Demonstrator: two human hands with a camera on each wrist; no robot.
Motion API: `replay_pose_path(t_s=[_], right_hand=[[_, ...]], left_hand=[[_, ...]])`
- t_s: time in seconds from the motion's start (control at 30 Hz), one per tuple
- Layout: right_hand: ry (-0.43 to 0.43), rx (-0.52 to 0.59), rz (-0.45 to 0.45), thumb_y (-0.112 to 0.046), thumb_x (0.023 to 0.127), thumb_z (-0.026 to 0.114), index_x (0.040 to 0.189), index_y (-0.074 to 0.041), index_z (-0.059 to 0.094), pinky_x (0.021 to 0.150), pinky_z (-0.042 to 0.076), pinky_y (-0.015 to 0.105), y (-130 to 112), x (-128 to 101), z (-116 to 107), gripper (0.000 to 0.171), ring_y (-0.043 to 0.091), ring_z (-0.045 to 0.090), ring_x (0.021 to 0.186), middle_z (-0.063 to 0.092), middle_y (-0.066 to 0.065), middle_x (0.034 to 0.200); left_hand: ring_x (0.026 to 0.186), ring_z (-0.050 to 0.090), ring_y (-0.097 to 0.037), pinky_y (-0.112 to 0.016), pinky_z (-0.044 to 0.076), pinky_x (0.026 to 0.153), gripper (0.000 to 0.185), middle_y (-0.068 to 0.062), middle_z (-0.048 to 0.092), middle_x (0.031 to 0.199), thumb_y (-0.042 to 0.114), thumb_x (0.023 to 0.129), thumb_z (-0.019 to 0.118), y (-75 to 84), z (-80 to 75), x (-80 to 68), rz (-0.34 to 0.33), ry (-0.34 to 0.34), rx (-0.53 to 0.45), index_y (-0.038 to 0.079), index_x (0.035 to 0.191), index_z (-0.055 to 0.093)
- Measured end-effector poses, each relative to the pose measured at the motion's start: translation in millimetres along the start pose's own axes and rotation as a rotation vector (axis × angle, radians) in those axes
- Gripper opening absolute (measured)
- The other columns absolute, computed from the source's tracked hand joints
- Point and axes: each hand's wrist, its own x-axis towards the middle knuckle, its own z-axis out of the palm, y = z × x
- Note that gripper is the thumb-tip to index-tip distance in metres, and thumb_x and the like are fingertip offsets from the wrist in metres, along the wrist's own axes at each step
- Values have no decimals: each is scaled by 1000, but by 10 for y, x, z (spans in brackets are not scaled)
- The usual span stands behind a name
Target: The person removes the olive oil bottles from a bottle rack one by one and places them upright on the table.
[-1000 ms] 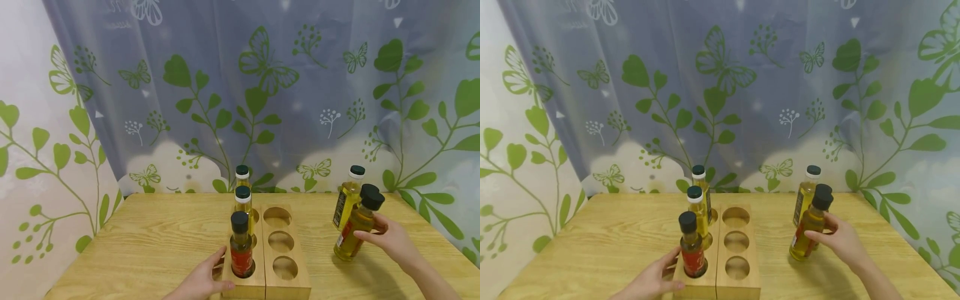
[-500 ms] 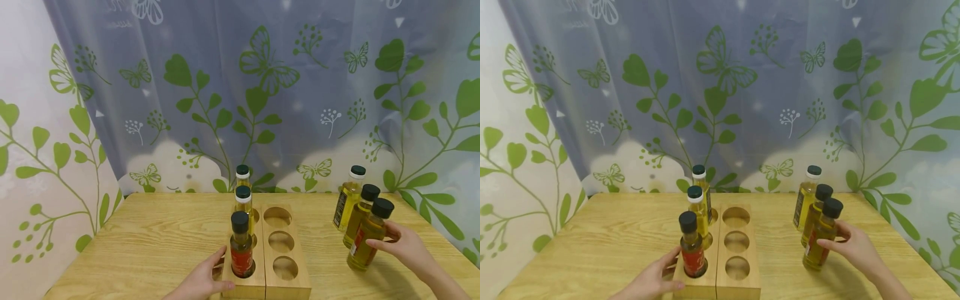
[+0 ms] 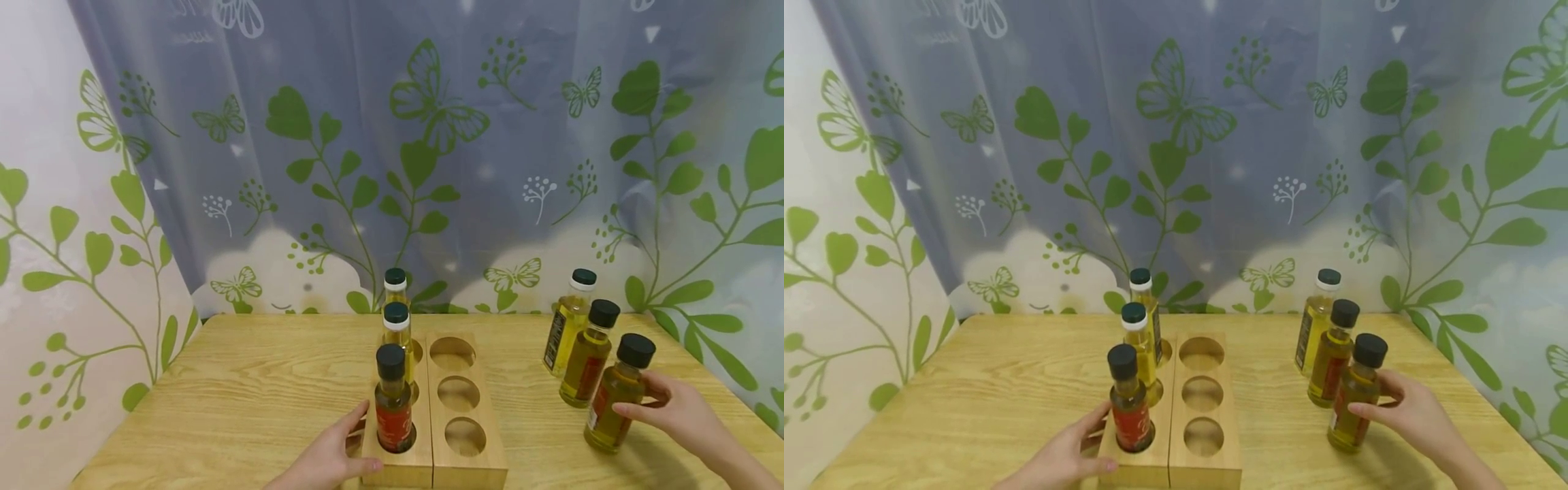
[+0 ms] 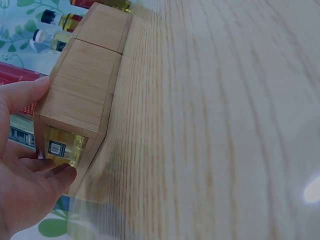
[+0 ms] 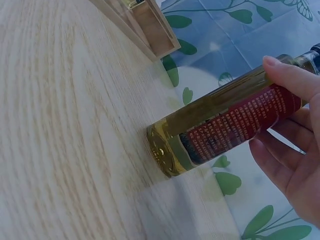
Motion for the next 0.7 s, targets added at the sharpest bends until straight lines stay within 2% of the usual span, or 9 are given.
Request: replay_pose_path(t_s=[0.13,0.37,0.43,0.5,0.57,0.63,0.7], right_hand=[[-16,23,6,-31,87,66,130,18,38,70,53,42,22,1,-13,71,36,62,92,52,34,119],[-54,57,-25,-25,90,63,130,22,32,73,53,40,84,14,-50,69,44,57,100,46,38,123],[-41,71,-34,-23,90,62,131,22,31,73,53,37,96,11,-63,67,35,60,98,45,38,124],[-15,79,-42,-21,91,61,130,21,32,72,53,34,107,-4,-80,65,18,62,94,45,38,123],[12,88,-44,-21,91,61,130,19,34,70,53,30,108,-32,-99,62,-1,56,88,49,34,122],[38,85,-56,-21,91,61,128,17,39,68,52,27,106,-65,-122,58,-12,50,82,57,21,116],[39,91,-63,-22,92,60,128,15,41,68,52,27,99,-103,-153,55,-13,50,82,61,5,112]], left_hand=[[124,37,-46,-56,34,97,92,-32,29,142,30,79,74,-3,0,2,3,-4,-6,-10,143,20],[124,36,-46,-55,34,98,92,-32,28,142,28,80,74,-18,5,12,2,-9,-29,-10,143,19],[124,36,-46,-55,34,97,92,-32,28,142,27,80,74,-19,7,10,8,-9,-30,-10,143,19],[124,36,-46,-55,35,97,91,-32,28,141,26,80,74,-21,9,9,10,-8,-27,-10,143,19],[124,36,-46,-55,35,97,91,-32,29,141,26,80,74,-23,9,10,11,-6,-23,-10,143,19],[124,37,-46,-55,35,97,91,-32,29,141,27,80,74,-22,8,9,9,-5,-18,-10,143,19],[124,38,-45,-56,35,97,92,-32,30,141,29,80,74,-24,6,10,8,-5,-6,-9,143,20]])
